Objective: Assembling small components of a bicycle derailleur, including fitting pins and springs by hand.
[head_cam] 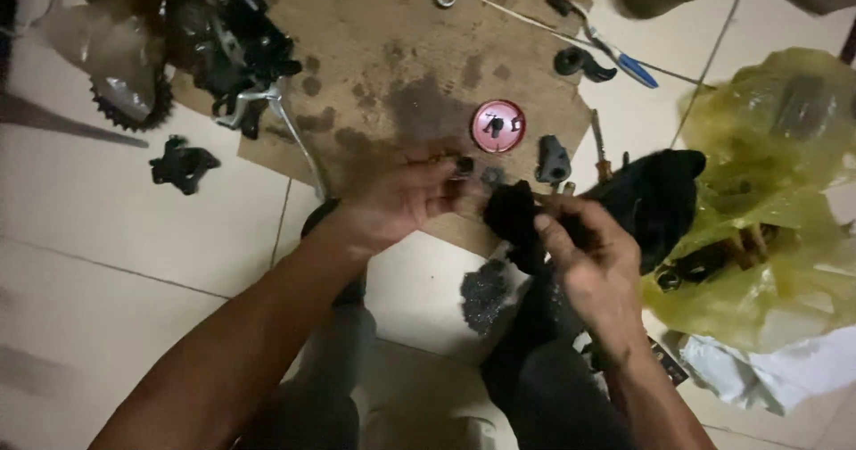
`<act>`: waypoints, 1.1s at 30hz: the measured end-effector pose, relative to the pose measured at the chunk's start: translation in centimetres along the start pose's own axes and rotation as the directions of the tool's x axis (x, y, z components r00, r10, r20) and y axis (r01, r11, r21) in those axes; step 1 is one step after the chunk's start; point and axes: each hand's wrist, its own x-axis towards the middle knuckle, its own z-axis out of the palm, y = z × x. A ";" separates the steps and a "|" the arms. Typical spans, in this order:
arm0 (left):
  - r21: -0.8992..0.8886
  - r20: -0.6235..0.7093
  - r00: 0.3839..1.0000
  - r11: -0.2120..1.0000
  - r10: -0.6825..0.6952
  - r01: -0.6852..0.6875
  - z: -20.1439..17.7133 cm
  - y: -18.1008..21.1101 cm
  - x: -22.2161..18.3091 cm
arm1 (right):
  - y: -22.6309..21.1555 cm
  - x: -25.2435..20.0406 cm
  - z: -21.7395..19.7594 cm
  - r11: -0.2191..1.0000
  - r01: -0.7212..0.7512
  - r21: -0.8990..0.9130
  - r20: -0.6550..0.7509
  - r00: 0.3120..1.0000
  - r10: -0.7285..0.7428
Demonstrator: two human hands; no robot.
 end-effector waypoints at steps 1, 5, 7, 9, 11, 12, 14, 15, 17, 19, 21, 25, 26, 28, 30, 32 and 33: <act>0.027 -0.031 0.999 1.000 0.017 -0.016 -0.7 0.6 -0.3 | 0.2 0.2 0.4 0.982 -0.173 0.078 0.047 0.984 0.169; 0.066 -0.069 0.998 0.998 -0.008 0.013 -2.8 -0.7 -1.3 | 0.2 0.4 3.0 0.915 -0.289 0.282 0.076 0.957 0.279; -0.034 -0.114 0.990 0.996 -0.088 0.084 -4.1 -3.0 -1.6 | -0.6 0.1 4.3 0.848 -0.345 0.403 0.151 0.938 0.311; -0.038 -0.102 0.982 0.987 -0.156 0.153 -4.0 -4.0 -2.7 | 0.0 -0.1 4.5 0.836 -0.379 0.397 0.247 0.921 0.301; -0.043 -0.090 0.970 0.974 -0.225 0.222 -4.7 -5.6 -3.3 | 0.9 -0.4 4.7 0.823 -0.415 0.387 0.342 0.894 0.290; -0.079 -0.099 0.961 0.965 -0.257 0.250 -5.4 -6.7 -3.4 | 1.4 -0.7 4.8 0.842 -0.415 0.346 0.381 0.882 0.278; -0.121 -0.110 0.952 0.954 -0.286 0.273 -6.0 -7.8 -3.8 | 2.4 -1.1 5.1 0.859 -0.414 0.301 0.424 0.865 0.268; -0.143 -0.094 0.951 0.949 -0.295 0.281 -5.8 -7.8 -4.1 | 2.7 -1.3 5.2 0.875 -0.410 0.256 0.432 0.859 0.276; -0.167 -0.084 0.950 0.944 -0.301 0.284 -5.5 -7.9 -4.5 | 2.9 -1.5 5.6 0.889 -0.406 0.213 0.445 0.850 0.282; -0.191 -0.042 0.955 0.941 -0.293 0.280 -5.4 -8.0 -4.6 | 2.5 -1.5 5.9 0.894 -0.412 0.178 0.427 0.851 0.307; -0.188 -0.041 0.955 0.941 -0.293 0.280 -4.9 -7.5 -4.7 | 2.3 -1.3 6.0 0.901 -0.399 0.169 0.431 0.852 0.297; -0.179 -0.041 0.957 0.944 -0.289 0.277 -5.5 -8.1 -4.5 | 0.9 -0.9 5.9 0.928 -0.350 0.129 0.451 0.854 0.259; -0.182 -0.043 0.956 0.944 -0.289 0.277 -5.2 -7.8 -4.6 | 1.3 -1.0 6.1 0.927 -0.351 0.128 0.452 0.853 0.261; -0.202 -0.033 0.958 0.940 -0.286 0.274 -4.5 -7.3 -4.8 | 2.1 -1.2 6.3 0.901 -0.387 0.197 0.432 0.859 0.274; -0.202 -0.044 0.957 0.941 -0.286 0.272 -5.2 -7.9 -4.4 | 2.6 -1.4 6.6 0.892 -0.404 0.204 0.429 0.855 0.289; -0.201 -0.055 0.957 0.942 -0.286 0.270 -5.4 -8.1 -4.2 | 3.0 -1.6 6.9 0.882 -0.421 0.211 0.426 0.852 0.304; -0.187 -0.067 0.957 0.946 -0.282 0.265 -5.1 -8.0 -4.2 | 3.1 -1.8 7.1 0.852 -0.434 0.294 0.405 0.864 0.300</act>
